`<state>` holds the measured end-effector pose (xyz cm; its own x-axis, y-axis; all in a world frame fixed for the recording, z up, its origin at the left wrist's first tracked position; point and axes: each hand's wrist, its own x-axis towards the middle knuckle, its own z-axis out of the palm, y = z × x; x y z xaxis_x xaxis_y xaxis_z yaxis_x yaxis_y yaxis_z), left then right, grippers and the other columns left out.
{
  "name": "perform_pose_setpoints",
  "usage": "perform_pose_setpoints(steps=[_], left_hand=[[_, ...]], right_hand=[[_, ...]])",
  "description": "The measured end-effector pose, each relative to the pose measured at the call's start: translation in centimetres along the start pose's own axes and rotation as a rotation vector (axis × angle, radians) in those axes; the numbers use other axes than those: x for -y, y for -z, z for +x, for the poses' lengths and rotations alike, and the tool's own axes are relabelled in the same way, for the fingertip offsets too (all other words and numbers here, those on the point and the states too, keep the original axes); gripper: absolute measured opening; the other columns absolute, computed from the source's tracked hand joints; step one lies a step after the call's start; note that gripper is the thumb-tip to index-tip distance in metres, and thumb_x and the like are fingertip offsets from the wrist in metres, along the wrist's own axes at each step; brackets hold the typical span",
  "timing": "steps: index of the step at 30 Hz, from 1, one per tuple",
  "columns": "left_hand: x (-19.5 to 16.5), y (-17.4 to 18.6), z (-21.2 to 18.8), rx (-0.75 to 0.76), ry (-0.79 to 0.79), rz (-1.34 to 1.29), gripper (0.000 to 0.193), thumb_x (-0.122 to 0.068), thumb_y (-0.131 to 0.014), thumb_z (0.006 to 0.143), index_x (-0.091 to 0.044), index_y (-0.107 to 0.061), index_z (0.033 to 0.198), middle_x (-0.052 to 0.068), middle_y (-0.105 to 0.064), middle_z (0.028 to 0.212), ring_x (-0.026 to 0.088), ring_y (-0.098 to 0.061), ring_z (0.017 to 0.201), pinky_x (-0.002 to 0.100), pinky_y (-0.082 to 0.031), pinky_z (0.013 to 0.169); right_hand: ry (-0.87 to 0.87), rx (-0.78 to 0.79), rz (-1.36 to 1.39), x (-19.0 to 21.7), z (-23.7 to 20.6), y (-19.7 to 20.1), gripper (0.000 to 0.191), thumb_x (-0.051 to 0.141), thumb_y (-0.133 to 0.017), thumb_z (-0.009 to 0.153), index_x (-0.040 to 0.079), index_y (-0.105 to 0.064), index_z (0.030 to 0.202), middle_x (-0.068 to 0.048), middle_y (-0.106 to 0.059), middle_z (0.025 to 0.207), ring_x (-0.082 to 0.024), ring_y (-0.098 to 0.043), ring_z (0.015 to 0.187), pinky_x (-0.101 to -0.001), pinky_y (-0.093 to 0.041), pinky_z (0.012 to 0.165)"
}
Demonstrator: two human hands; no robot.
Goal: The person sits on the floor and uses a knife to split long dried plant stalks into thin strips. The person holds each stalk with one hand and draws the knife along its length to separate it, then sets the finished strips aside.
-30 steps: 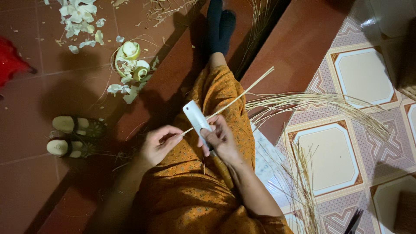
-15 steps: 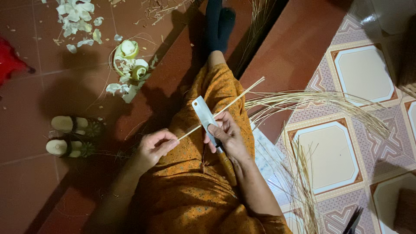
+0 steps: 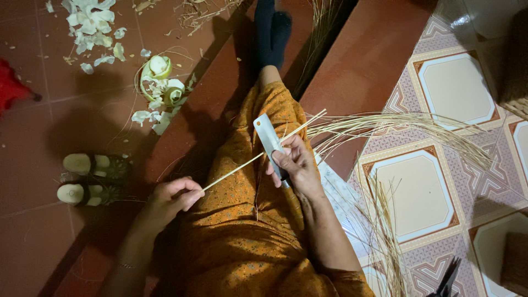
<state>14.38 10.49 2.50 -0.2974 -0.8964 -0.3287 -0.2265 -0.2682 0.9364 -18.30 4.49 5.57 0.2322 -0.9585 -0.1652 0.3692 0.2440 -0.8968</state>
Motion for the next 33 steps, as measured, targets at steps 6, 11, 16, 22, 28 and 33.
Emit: perform_pose_setpoints(steps=[6,11,16,22,28,33], left_hand=[[0.7,-0.7,0.4,-0.05,0.059,0.04,0.012,-0.013,-0.068,0.092,-0.006,-0.075,0.098,-0.005,-0.06,0.066,0.005,-0.052,0.058,0.023,-0.044,0.054],[0.4,-2.8,2.4,-0.025,-0.267,0.056,0.013,-0.014,-0.064,0.097,-0.005,-0.073,0.1,-0.007,-0.062,0.07,0.001,-0.052,0.055,0.019,-0.041,0.045],[-0.4,-4.8,4.7,-0.088,-0.297,0.047,0.009,-0.007,-0.069,0.095,-0.001,-0.073,0.101,-0.002,-0.06,0.078,0.004,-0.047,0.062,0.021,-0.037,0.052],[-1.3,-5.5,5.2,-0.057,-0.367,-0.003,0.006,-0.006,-0.067,0.097,-0.001,-0.07,0.099,-0.001,-0.066,0.085,0.004,-0.058,0.075,0.022,-0.048,0.065],[-2.4,-4.8,4.1,-0.026,-0.336,0.043,0.008,-0.009,-0.069,0.096,-0.001,-0.071,0.095,-0.001,-0.06,0.077,0.007,-0.051,0.067,0.024,-0.043,0.059],[-3.1,-4.5,3.1,-0.019,-0.373,0.02,0.01,-0.01,-0.068,0.097,-0.001,-0.07,0.094,-0.002,-0.057,0.075,0.006,-0.049,0.067,0.023,-0.041,0.062]], right_hand=[[0.018,0.035,-0.01,-0.9,0.0,-0.4,0.016,0.007,-0.057,0.103,0.003,-0.042,0.11,-0.017,-0.068,0.072,-0.019,-0.057,0.045,-0.0298,-0.046,0.041],[-0.038,0.093,-0.058,-1.9,-0.3,-1.6,0.018,0.007,-0.056,0.102,0.001,-0.042,0.111,-0.019,-0.068,0.072,-0.02,-0.057,0.046,-0.0309,-0.046,0.039],[-0.124,0.123,-0.083,-2.3,-0.7,-2.4,0.021,0.007,-0.056,0.101,0.001,-0.042,0.115,-0.019,-0.068,0.071,-0.02,-0.059,0.045,-0.0307,-0.048,0.039],[-0.155,0.173,-0.097,-2.7,-1.4,-3.1,0.023,0.009,-0.056,0.101,0.002,-0.043,0.119,-0.017,-0.069,0.071,-0.017,-0.059,0.046,-0.0287,-0.047,0.041],[-0.1,0.131,0.018,-2.5,-1.3,-2.0,0.023,0.009,-0.062,0.1,0.0,-0.046,0.114,-0.018,-0.068,0.072,-0.018,-0.057,0.046,-0.0293,-0.045,0.042],[-0.079,0.084,0.054,-2.4,-1.1,-1.2,0.021,0.009,-0.063,0.099,0.0,-0.049,0.111,-0.018,-0.068,0.072,-0.019,-0.058,0.046,-0.03,-0.045,0.043]])
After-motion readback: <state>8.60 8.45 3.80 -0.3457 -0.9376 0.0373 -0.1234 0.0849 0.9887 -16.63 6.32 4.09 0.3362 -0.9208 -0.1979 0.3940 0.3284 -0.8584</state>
